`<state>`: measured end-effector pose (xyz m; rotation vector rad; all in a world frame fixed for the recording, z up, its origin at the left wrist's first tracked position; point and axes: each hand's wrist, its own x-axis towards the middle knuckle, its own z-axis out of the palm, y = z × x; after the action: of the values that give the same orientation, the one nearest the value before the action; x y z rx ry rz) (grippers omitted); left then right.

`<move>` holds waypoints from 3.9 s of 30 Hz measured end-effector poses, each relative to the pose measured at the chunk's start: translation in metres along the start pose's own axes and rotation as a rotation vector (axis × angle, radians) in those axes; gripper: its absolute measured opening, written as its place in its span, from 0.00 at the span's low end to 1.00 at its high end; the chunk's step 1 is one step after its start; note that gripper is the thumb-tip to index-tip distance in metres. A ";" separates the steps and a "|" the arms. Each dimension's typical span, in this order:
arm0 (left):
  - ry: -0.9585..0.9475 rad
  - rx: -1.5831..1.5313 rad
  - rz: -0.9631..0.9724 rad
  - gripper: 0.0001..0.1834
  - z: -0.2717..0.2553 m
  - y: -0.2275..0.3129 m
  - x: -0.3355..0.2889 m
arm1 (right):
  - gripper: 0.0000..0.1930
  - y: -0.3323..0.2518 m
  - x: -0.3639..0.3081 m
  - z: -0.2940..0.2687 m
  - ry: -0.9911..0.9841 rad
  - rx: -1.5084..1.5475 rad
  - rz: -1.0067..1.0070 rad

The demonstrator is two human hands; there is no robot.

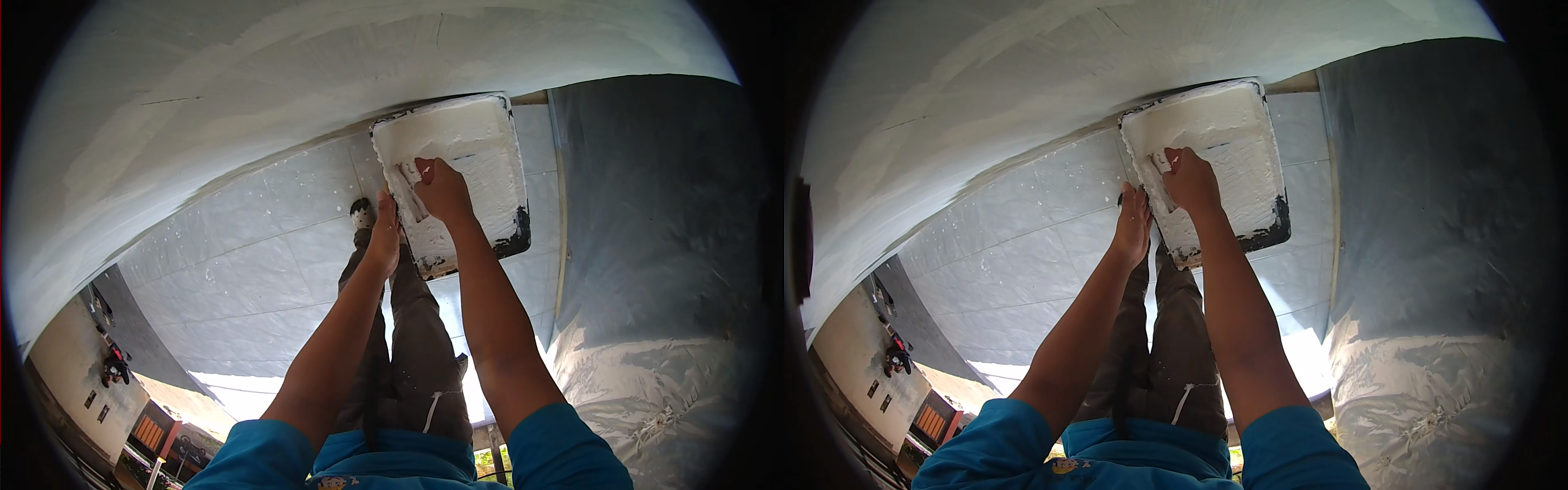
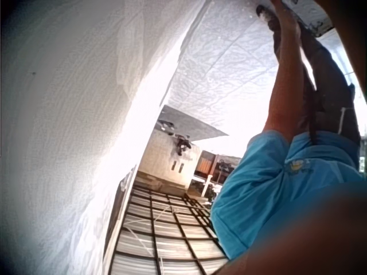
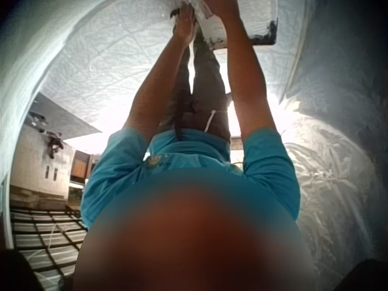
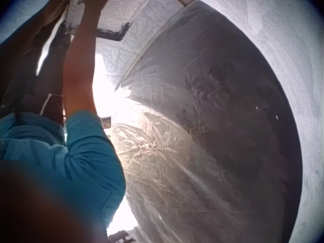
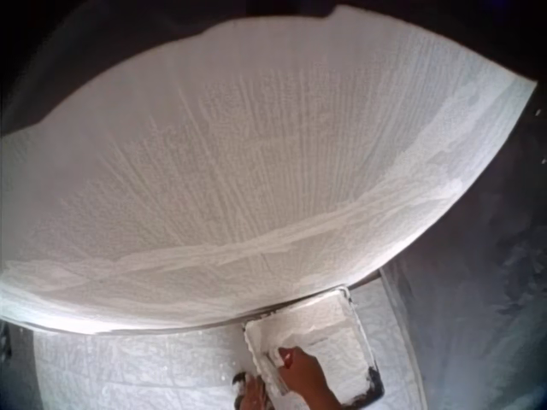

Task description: Applying wall putty and smoothing a patched area on an exterior wall.

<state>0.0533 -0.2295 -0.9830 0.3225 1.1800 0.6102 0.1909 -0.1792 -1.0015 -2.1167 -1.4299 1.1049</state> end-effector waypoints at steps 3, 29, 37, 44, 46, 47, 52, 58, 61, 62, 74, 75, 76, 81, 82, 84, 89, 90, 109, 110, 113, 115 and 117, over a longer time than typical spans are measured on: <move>-0.002 0.011 0.017 0.56 -0.005 -0.003 0.002 | 0.16 -0.002 -0.002 -0.006 -0.024 -0.042 0.027; -0.035 0.007 -0.041 0.59 -0.017 -0.009 0.009 | 0.15 0.020 -0.025 0.001 -0.052 0.024 0.040; -0.085 0.018 -0.005 0.61 -0.019 -0.011 0.011 | 0.16 0.029 -0.028 0.005 0.000 0.060 0.038; -0.053 0.030 -0.036 0.62 -0.024 -0.014 0.012 | 0.16 0.026 -0.008 0.007 0.062 0.126 0.097; -0.050 0.024 -0.040 0.62 -0.020 -0.013 0.012 | 0.17 0.031 -0.001 0.018 0.003 0.132 0.107; -0.043 0.024 -0.038 0.62 -0.020 -0.012 0.013 | 0.17 0.033 0.004 0.019 -0.036 0.206 0.131; -0.051 0.014 -0.040 0.60 -0.023 -0.014 0.015 | 0.18 0.038 0.009 0.016 -0.132 0.302 0.174; -0.081 0.004 -0.029 0.57 -0.021 -0.004 0.005 | 0.18 0.034 -0.005 -0.009 -0.177 0.556 0.250; -0.085 0.001 -0.017 0.57 -0.021 -0.003 0.006 | 0.19 0.035 -0.010 -0.010 -0.112 0.575 0.311; -0.092 0.001 -0.010 0.56 -0.020 -0.004 0.006 | 0.19 0.036 -0.011 -0.007 -0.045 0.407 0.210; -0.089 -0.012 -0.042 0.56 -0.019 -0.002 0.002 | 0.13 0.045 -0.003 0.000 -0.261 0.414 0.280; -0.088 -0.012 -0.040 0.56 -0.020 -0.003 0.002 | 0.13 0.051 -0.005 -0.003 -0.216 0.481 0.281; -0.068 -0.006 -0.050 0.56 -0.019 -0.004 0.004 | 0.12 0.055 -0.006 -0.004 -0.170 0.548 0.281; -0.071 0.013 -0.048 0.57 -0.014 0.004 -0.001 | 0.12 0.051 -0.017 -0.003 -0.156 0.664 0.368; -0.049 0.024 -0.057 0.57 -0.012 0.006 -0.003 | 0.13 0.048 -0.018 -0.003 -0.124 0.545 0.344; -0.028 0.036 -0.066 0.57 -0.011 0.008 -0.004 | 0.14 0.046 -0.019 0.001 -0.089 0.427 0.319; -0.040 0.038 -0.098 0.58 -0.013 0.009 -0.001 | 0.14 0.048 -0.011 0.007 -0.085 0.190 0.209; -0.038 0.040 -0.096 0.58 -0.015 0.009 -0.001 | 0.14 0.047 -0.011 0.005 -0.085 0.192 0.207; 0.003 0.031 -0.105 0.59 -0.017 0.005 0.001 | 0.04 0.057 -0.019 -0.008 -0.359 1.018 0.996; -0.001 0.026 -0.106 0.58 -0.019 0.005 0.001 | 0.04 0.057 -0.019 -0.008 -0.377 1.118 1.009; 0.021 0.029 -0.113 0.59 -0.020 0.003 0.000 | 0.05 0.058 -0.024 -0.010 -0.384 1.214 1.044; 0.025 0.028 -0.111 0.60 -0.020 0.000 -0.003 | 0.05 0.065 -0.028 -0.012 -0.398 1.248 1.044; 0.031 0.027 -0.106 0.60 -0.019 -0.001 -0.006 | 0.06 0.061 -0.033 -0.016 -0.415 1.283 1.042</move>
<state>0.0340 -0.2356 -0.9858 0.2720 1.2283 0.5085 0.2352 -0.2330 -1.0183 -1.4902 0.5399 2.0569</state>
